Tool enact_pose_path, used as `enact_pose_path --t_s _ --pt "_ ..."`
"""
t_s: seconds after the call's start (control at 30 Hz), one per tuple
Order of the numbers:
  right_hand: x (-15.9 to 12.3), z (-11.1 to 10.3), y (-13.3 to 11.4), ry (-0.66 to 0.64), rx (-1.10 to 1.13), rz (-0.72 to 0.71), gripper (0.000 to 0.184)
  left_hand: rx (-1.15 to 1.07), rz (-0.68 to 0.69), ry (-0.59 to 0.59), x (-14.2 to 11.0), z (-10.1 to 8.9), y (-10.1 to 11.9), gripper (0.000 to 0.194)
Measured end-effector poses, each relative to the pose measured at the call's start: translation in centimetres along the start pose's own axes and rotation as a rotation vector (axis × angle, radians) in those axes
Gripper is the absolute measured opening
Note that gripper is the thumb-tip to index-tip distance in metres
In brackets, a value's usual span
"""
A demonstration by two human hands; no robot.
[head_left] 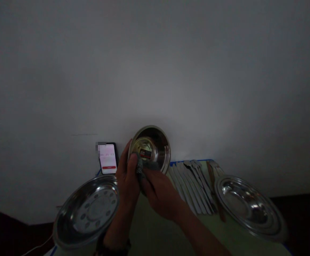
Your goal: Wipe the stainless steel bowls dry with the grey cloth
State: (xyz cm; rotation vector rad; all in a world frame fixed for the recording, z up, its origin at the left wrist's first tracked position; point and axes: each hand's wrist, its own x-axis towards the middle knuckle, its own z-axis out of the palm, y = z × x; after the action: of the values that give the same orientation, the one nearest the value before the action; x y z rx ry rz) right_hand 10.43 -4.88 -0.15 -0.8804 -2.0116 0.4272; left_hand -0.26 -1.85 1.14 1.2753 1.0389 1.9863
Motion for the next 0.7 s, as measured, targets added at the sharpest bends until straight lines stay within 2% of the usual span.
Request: enact_pose_path --t_s 0.1,0.27,0.37,0.43,0.47,0.53,0.6,0.7 --pt "-0.1 0.5 1.3 0.060 -0.095 0.017 0.032 0.050 -0.021 0.010 0.7 -0.1 -0.2 0.034" --pt "-3.1 0.7 4.2 0.014 -0.332 0.021 0.033 0.131 0.058 0.099 1.8 -1.2 -0.2 0.042" --pt "-6.3 1.2 5.4 -0.146 -0.417 0.131 0.034 0.127 0.127 0.133 2.0 -1.6 0.3 0.041" --pt "-8.0 0.9 5.5 -0.273 -0.393 0.147 0.035 0.100 0.117 0.109 1.9 -1.5 0.6 0.038" --pt "-8.6 0.4 5.5 -0.303 -0.365 0.156 0.037 0.085 0.093 0.079 1.8 -1.4 0.7 0.037" --pt "-9.0 -1.5 5.2 -0.271 -0.334 0.230 0.038 0.072 0.022 0.015 1.4 -0.9 1.0 0.036" --pt "-8.8 -4.2 5.0 -0.231 -0.323 0.364 0.037 0.069 -0.056 -0.040 0.9 -0.3 1.2 0.038" --pt "-8.2 -8.7 5.7 -0.140 -0.330 0.432 0.039 0.056 -0.143 -0.135 0.1 1.0 1.4 0.039"
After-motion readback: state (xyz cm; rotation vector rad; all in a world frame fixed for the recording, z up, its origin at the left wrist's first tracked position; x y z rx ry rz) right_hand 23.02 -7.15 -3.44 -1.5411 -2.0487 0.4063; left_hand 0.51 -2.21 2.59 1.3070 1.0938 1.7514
